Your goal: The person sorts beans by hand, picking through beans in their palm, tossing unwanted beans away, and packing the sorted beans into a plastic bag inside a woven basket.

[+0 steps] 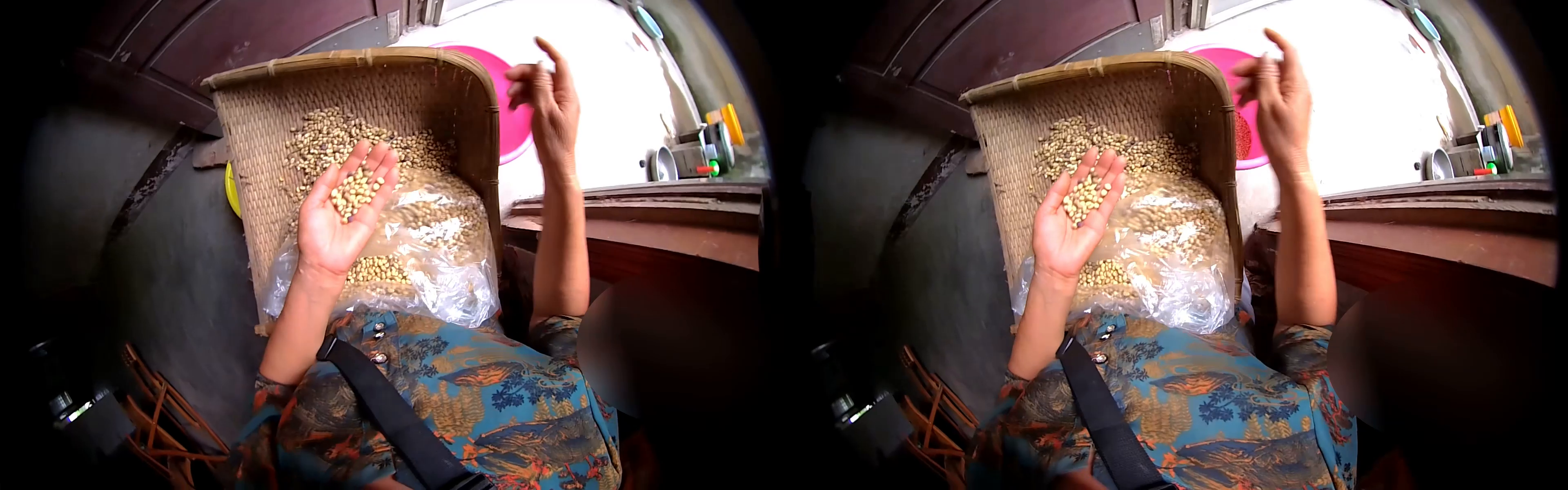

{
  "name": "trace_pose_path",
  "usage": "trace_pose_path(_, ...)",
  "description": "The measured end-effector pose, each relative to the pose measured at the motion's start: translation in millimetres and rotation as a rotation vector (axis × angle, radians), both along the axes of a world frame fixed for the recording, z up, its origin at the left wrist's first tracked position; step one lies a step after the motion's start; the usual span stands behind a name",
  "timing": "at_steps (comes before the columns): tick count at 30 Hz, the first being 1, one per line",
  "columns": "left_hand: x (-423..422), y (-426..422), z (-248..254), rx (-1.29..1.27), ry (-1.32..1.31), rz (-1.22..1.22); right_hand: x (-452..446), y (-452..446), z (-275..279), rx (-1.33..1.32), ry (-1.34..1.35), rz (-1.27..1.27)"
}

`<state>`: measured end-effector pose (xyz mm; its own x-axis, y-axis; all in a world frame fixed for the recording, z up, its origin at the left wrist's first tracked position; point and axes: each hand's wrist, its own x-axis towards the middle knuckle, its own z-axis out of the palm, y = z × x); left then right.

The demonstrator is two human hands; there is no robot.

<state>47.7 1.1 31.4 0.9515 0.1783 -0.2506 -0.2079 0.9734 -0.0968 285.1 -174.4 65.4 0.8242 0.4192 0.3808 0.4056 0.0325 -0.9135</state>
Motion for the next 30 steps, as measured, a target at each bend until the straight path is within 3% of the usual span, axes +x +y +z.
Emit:
trace_pose_path(1,2.3,-0.6,2.0,0.004,-0.007,-0.006,5.2,-8.8,-0.9,-0.321,-0.212,-0.182)
trace_pose_path(2,2.9,-1.2,2.3,-0.004,-0.025,-0.011,5.1,-11.2,-7.1,-0.664,-0.232,-0.368)
trace_pose_path(4,6.1,0.0,2.2,-0.014,-0.065,-0.022,1.2,-17.0,-8.1,-0.848,-0.961,-0.481)
trace_pose_path(6,5.7,-1.2,2.9,-0.031,-0.068,-0.011,-32.8,-10.6,5.3,-0.514,-0.523,-0.186)
trace_pose_path(9,9.1,-2.3,1.7,0.053,-0.031,-0.012,-92.3,9.2,13.1,-0.361,-0.133,0.275)
trace_pose_path(12,9.3,-3.3,-1.0,0.110,-0.046,-0.019,-115.4,27.7,13.6,-0.354,-0.210,0.414)
trace_pose_path(21,6.3,-5.5,-2.7,0.167,-0.018,-0.044,-132.4,42.1,-3.2,-0.367,-0.094,0.492)
trace_pose_path(30,5.0,-10.9,-1.5,0.258,0.108,-0.034,-133.9,47.2,10.4,-0.547,-0.183,0.553)
